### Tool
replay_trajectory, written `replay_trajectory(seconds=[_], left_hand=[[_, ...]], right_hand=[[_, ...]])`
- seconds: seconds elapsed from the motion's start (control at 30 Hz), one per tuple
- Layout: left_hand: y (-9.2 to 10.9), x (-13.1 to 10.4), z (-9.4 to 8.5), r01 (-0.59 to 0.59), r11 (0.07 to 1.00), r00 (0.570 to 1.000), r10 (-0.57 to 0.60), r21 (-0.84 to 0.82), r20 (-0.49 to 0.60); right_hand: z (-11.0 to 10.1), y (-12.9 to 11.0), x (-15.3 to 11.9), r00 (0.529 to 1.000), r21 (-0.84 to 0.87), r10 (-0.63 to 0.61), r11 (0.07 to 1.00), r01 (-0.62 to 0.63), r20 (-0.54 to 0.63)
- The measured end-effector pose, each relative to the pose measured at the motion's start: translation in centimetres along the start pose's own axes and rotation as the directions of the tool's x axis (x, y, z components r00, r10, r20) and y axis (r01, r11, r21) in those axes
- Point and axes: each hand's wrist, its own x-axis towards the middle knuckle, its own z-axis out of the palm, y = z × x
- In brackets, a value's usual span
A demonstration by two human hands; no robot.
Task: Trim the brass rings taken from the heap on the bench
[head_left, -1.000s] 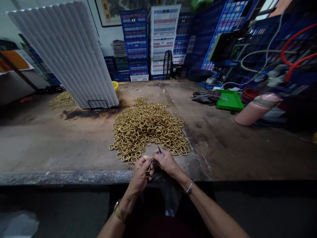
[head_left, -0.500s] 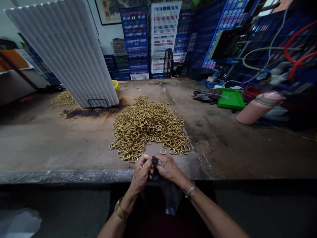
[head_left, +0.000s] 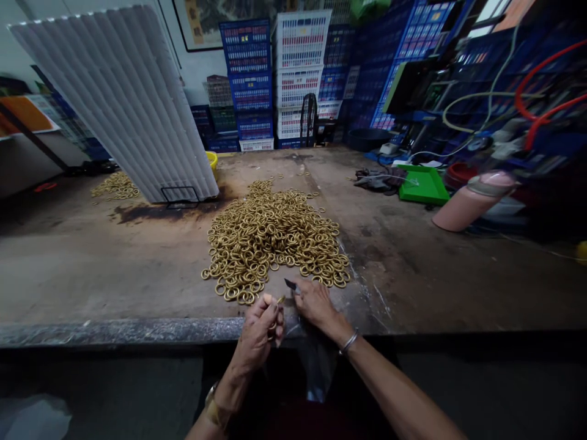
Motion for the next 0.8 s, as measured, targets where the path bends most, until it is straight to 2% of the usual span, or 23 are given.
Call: replay_trajectory(seconds=[0.1,0.23,0.47,0.57,0.67,0.8], left_hand=[[0.4,-0.3,0.2,0.050,0.986,0.999,-0.046,-0.160,0.026],[0.4,0.0,-0.3,0.074,0.970,0.997,-0.076,-0.232,-0.002],[0.0,0.5,-1.4,0.158,0.901,0.985,-0.172,-0.404,0.001],[-0.1,0.8,-1.6,0.152,0.885,0.985,-0.174,-0.440,-0.010],[-0.2,1.1,-1.7,0.118,0.899,0.990,-0.142,-0.422,-0.024],[-0.2,1.4,-1.4,0.060,0.948,0.992,-0.090,-0.313,-0.084]], right_hand=[[-0.6,0.1,1.3,0.994,-0.069,0.087,0.993,-0.091,-0.062],[-1.2,-0.2,3.6,0.976,-0.156,0.183,0.967,-0.200,-0.114],[-0.9,-0.8,6.5,0.977,-0.171,0.180,0.965,-0.198,-0.117],[-0.4,-0.6,7.0,0.979,-0.171,0.161,0.969,-0.181,-0.121],[-0.3,-0.5,6.8,0.983,-0.172,0.136,0.973,-0.156,-0.124],[-0.6,-0.3,5.8,0.985,-0.132,0.065,0.987,-0.086,-0.157]])
